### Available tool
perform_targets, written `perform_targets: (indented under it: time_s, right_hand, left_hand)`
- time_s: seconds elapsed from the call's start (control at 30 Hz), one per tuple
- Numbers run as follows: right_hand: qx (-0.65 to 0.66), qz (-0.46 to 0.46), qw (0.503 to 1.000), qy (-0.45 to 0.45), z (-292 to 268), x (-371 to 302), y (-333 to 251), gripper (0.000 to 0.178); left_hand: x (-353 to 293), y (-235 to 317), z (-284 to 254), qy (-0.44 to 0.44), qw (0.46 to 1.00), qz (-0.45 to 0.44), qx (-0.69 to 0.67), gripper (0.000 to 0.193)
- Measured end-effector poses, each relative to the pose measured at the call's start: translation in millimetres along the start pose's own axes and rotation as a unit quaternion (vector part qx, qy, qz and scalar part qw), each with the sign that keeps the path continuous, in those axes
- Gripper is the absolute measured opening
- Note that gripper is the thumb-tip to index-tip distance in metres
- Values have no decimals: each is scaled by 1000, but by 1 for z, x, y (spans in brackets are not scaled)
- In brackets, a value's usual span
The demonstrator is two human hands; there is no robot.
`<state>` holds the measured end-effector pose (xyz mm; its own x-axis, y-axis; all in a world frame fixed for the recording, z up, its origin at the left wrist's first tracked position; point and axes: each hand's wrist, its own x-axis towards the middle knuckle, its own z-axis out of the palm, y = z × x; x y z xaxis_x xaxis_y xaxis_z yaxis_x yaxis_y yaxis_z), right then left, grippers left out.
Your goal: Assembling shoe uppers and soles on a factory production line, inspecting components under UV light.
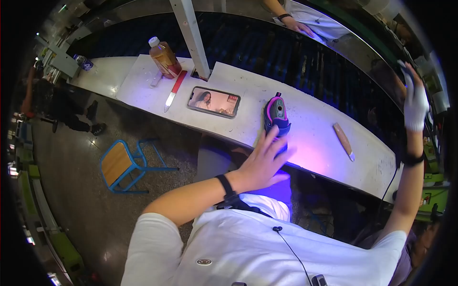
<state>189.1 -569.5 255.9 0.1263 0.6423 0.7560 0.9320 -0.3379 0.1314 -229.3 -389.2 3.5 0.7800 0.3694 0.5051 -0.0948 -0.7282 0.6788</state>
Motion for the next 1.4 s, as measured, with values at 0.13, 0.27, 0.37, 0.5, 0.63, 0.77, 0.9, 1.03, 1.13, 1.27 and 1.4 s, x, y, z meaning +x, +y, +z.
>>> perform_targets:
  time_s: [0.13, 0.27, 0.37, 0.5, 0.63, 0.77, 0.9, 1.03, 1.13, 1.27, 1.4]
  right_hand:
    - [155, 93, 983, 21, -67, -95, -85, 30]
    - [273, 295, 916, -18, -31, -135, -168, 19]
    - [463, 352, 808, -95, 3, -160, -195, 26]
    - [595, 406, 692, 43, 22, -174, -234, 46]
    - [633, 399, 663, 27, 17, -174, -234, 47]
    - [693, 368, 620, -23, 7, -149, -264, 36]
    - [716, 377, 587, -37, 20, -158, -279, 34]
    - [743, 382, 549, 33, 28, -162, -303, 34]
    - [729, 389, 563, 27, 26, -164, -315, 36]
    - [667, 366, 649, 11, 21, -169, -321, 38]
    - [664, 344, 664, 20, 26, -178, -324, 40]
  left_hand:
    - [-4, -32, -25, -162, 918, 276, 232, 40]
    - [62, -12, -24, -43, 951, 272, 141, 38]
    - [101, 32, -51, 17, 989, 142, 22, 38]
    - [93, 47, -44, 25, 994, 4, -109, 40]
    - [85, 47, -19, 78, 988, 63, -120, 36]
    - [77, 48, -19, 68, 984, 114, -122, 35]
    - [68, 45, -27, 37, 981, 139, -132, 23]
    - [44, 58, -44, -29, 972, -3, -232, 11]
    - [24, 60, -29, -14, 958, -13, -287, 18]
    - [8, 64, -19, 47, 924, -76, -373, 40]
    - [3, 59, -22, 41, 930, -67, -360, 40]
